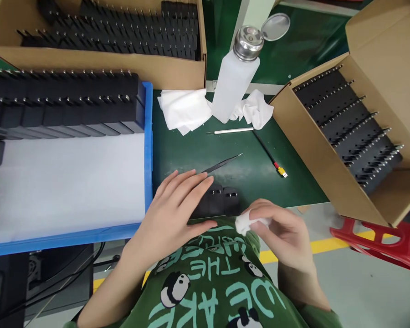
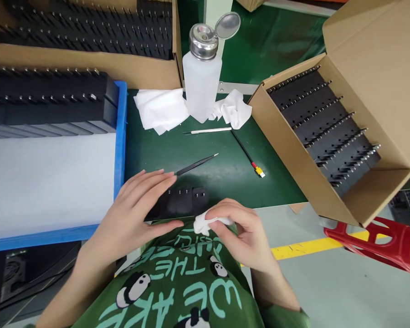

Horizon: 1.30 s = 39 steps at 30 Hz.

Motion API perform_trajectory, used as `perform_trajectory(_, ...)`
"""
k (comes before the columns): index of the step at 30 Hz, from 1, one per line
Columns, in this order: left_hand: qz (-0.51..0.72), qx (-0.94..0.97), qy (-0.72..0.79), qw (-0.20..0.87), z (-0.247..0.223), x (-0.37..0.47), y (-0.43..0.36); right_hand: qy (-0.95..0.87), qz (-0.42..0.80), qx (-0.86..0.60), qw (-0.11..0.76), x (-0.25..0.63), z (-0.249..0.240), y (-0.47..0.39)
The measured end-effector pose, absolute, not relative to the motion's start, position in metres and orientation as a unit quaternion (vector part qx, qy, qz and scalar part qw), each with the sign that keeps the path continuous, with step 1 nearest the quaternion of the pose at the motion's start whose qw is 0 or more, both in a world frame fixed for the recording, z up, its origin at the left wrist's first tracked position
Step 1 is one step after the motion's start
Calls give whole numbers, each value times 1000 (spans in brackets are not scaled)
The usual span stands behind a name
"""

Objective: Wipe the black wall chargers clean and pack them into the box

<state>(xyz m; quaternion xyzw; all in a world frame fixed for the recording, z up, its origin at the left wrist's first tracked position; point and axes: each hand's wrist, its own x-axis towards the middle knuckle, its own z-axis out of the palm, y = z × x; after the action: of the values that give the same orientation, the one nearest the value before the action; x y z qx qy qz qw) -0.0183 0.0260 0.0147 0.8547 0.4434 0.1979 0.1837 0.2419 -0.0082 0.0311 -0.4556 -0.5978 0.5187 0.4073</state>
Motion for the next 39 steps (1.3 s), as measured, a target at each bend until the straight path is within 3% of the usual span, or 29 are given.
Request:
perform_trajectory(3,178,876,419,159,19,-10,32,-600,488,-485,408,235,27,-11)
perform_trajectory(7,161,884,414,147,18,-4,35,-663,357,-555,354,232,15,-8)
perform_trajectory(14,159,896,400,105,20,14,37,-818,97,-489,286,227,7,-11)
perform_trajectory(16,159,898,399,93,19,18,39,-841,72,-476,247,222,9,-16)
perform_trajectory(29,144,914,374,68,16,23,44,-850,77,-484,194,235,-7,-18)
perform_trajectory(34,158,909,379,70,19,19,40,-714,203,-580,334,256,5,-20)
perform_trajectory(39,259,864,426,71,30,-5,33,-542,405,-593,437,274,21,4)
